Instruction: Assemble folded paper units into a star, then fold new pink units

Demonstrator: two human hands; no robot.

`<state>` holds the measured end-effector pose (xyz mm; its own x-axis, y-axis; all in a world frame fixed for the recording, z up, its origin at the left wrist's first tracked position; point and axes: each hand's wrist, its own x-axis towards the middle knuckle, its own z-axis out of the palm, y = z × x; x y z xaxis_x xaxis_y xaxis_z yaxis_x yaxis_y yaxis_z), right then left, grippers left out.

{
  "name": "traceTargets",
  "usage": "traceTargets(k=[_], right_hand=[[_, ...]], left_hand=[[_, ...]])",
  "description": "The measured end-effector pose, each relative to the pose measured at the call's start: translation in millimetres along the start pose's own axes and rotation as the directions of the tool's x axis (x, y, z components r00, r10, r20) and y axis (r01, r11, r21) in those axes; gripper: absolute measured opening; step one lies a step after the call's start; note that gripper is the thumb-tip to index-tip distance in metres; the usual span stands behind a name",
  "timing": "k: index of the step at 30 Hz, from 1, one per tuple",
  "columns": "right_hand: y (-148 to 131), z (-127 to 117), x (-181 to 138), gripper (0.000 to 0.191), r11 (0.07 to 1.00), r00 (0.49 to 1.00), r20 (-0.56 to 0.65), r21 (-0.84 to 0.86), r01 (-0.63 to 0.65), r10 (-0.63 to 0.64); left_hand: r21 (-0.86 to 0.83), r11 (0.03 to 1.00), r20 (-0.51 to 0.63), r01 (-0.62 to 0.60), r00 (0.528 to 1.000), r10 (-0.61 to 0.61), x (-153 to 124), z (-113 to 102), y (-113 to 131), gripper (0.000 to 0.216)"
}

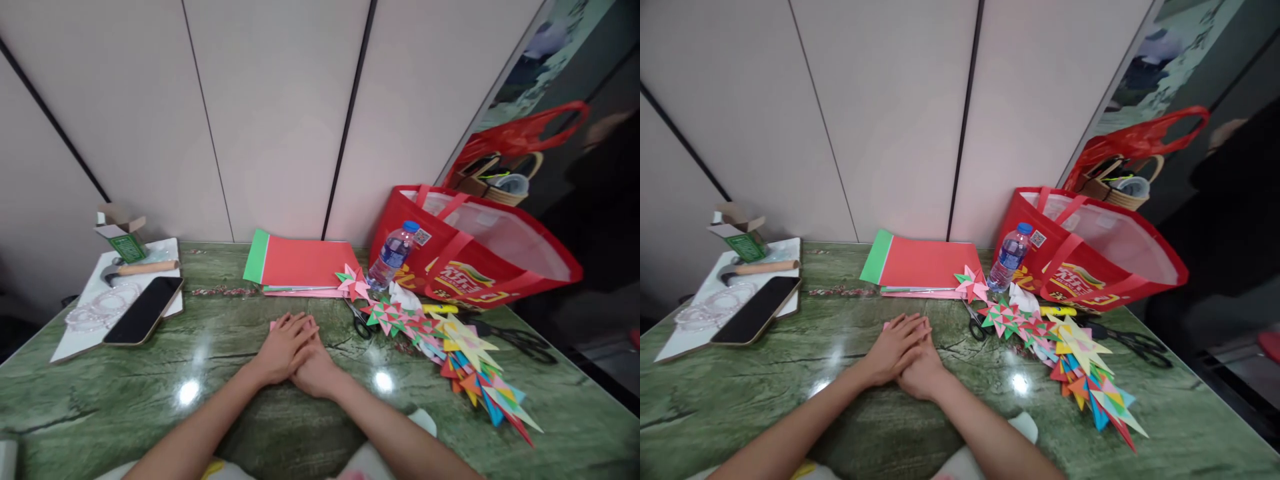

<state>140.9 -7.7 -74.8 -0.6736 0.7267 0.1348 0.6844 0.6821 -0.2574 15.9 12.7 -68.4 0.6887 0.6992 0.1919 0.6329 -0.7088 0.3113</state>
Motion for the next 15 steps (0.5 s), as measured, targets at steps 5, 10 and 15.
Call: traceTargets(k=[5,10,15], right_hand=[[-4,-7,-3,0.061,1.000,0.999,0.035,-0.021,-0.022,0.023],[-6,-12,-4,0.063,1.000,0.999,0.041,-0.020,-0.023,0.024],[-5,-40,-1,0.058,1.000,0.991,0.131,0.022,-0.002,-0.001]], left_hand=[[-0.084,0.996,-0.039,0.013,0.999,-0.016,0,-3,6,0.041],[-0.275,0.955,0.035,0.116,0.993,-0.111,7,-20,7,0.038],[-0.308,0.927,-0.011,0.214,0.973,-0.229,-1,-64,12,0.043]])
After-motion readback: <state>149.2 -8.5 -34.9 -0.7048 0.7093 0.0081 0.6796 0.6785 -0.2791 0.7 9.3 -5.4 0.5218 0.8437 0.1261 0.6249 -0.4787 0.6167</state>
